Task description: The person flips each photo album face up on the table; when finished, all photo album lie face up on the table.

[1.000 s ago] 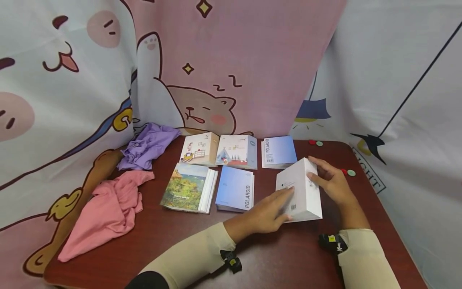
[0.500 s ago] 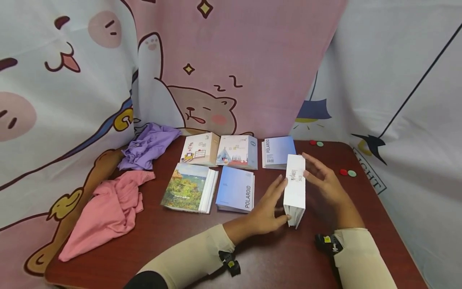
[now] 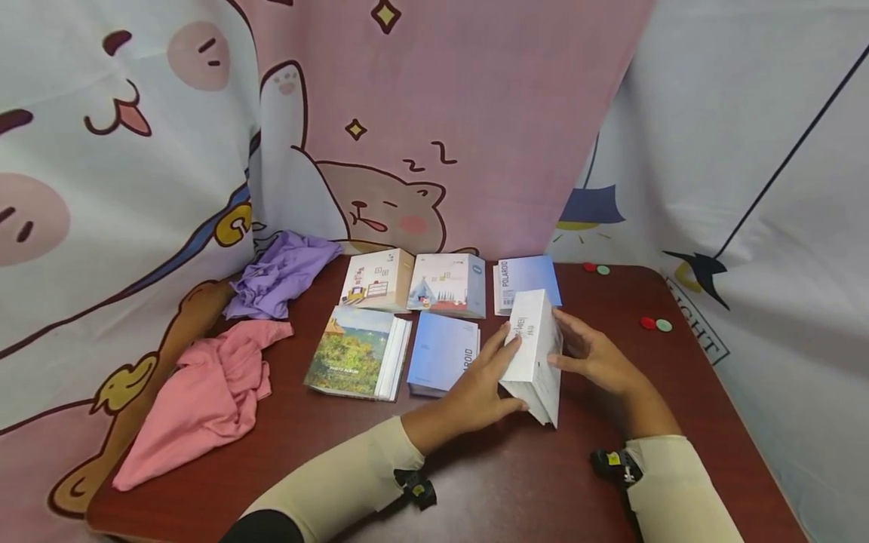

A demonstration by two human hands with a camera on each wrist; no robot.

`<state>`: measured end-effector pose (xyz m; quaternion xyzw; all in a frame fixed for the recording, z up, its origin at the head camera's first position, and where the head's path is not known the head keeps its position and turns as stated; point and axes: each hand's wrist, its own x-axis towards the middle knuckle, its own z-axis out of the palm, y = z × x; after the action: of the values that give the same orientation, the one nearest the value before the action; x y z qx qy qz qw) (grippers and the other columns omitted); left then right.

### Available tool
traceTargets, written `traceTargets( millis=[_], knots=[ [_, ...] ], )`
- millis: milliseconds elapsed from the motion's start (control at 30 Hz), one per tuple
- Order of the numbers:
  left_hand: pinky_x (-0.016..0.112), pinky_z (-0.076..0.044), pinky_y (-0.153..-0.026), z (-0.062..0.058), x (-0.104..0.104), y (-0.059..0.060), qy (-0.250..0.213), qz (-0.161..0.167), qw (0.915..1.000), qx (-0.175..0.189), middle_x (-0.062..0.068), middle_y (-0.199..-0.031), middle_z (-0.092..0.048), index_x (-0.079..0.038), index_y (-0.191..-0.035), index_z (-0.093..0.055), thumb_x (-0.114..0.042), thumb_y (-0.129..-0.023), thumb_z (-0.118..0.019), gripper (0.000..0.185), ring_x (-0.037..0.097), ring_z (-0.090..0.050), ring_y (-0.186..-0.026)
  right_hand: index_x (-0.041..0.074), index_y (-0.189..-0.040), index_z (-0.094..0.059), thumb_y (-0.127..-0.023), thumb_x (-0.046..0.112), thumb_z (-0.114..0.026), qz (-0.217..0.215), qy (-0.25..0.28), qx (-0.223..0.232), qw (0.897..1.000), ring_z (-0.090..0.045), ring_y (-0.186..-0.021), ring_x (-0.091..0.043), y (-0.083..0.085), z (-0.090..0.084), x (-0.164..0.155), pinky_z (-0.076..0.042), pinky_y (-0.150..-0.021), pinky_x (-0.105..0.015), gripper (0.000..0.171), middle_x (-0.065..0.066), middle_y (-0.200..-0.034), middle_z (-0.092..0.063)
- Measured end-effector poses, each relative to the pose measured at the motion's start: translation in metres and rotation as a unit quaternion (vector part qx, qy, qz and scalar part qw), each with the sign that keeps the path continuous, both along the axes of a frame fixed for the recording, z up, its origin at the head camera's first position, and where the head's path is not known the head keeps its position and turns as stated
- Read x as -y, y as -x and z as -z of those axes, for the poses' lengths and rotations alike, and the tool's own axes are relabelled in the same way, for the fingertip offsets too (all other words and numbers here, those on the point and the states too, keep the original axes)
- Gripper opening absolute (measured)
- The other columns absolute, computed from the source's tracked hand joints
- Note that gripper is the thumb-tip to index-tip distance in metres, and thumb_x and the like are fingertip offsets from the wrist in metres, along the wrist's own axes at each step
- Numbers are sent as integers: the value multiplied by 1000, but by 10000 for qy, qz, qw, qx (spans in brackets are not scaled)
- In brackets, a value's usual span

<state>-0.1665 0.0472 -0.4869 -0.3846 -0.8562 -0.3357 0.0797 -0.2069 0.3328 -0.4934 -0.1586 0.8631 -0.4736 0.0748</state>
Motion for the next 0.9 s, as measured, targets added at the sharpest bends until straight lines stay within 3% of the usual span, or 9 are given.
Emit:
traceTargets(
  millis=[133,233,367,433,533,667,900],
  knots=[
    [33,-41,-129,1,1,0,270,-80,9983,-504,26,-173,-37,2,-165,-38,-31,-81,-100,109,39,-34,-166,19,-176,-26,-97,17,-84,-84,-82,-41,9999,-26,-162,-59,0,2,2,-37,-124,-56,98,-20,-182,-23],
    [34,-44,-127,2,0,-3,391,-206,9968,-662,27,-167,-44,2,-162,-42,-34,-80,-100,106,39,-43,-161,15,-175,-29,-95,15,-85,-140,-123,-110,9998,-23,-163,-60,1,5,3,-36,-125,-59,97,-20,-182,-21],
    [32,-55,-116,3,-4,-8,633,-486,9963,-329,24,-164,-47,-2,-164,-42,-36,-84,-96,102,33,-58,-149,10,-171,-36,-91,17,-89,-89,-338,-174,9992,-22,-161,-64,0,6,3,-29,-118,-84,96,-26,-180,-23],
    [31,-58,-111,5,-7,-11,865,-609,9943,-113,23,-164,-48,-3,-164,-43,-39,-88,-93,98,29,-64,-142,8,-169,-41,-88,21,-91,-6,-581,-225,9981,-25,-159,-65,-1,6,4,-29,-114,-88,96,-29,-178,-26],
    [28,-60,-105,7,-10,-14,1222,-728,9898,70,23,-163,-49,-5,-160,-51,-41,-92,-89,86,25,-69,-134,7,-166,-46,-85,25,-94,122,-921,-249,9954,-26,-159,-64,-1,9,4,-30,-116,-88,95,-31,-176,-29],
    [26,-60,-105,10,-12,-14,1426,-799,9865,51,23,-164,-49,-6,-151,-62,-41,-90,-90,76,23,-70,-132,7,-163,-50,-85,29,-95,165,-1137,-206,9932,-24,-161,-61,2,13,6,-27,-121,-84,93,-30,-177,-28],
    [25,-59,-106,9,-9,-13,1472,-764,9859,205,25,-170,-42,-5,-154,-61,-45,-89,-90,82,24,-70,-134,6,-163,-50,-86,32,-94,116,-1260,-97,9919,-22,-162,-61,3,10,7,-25,-122,-84,92,-29,-177,-28]
  ],
)
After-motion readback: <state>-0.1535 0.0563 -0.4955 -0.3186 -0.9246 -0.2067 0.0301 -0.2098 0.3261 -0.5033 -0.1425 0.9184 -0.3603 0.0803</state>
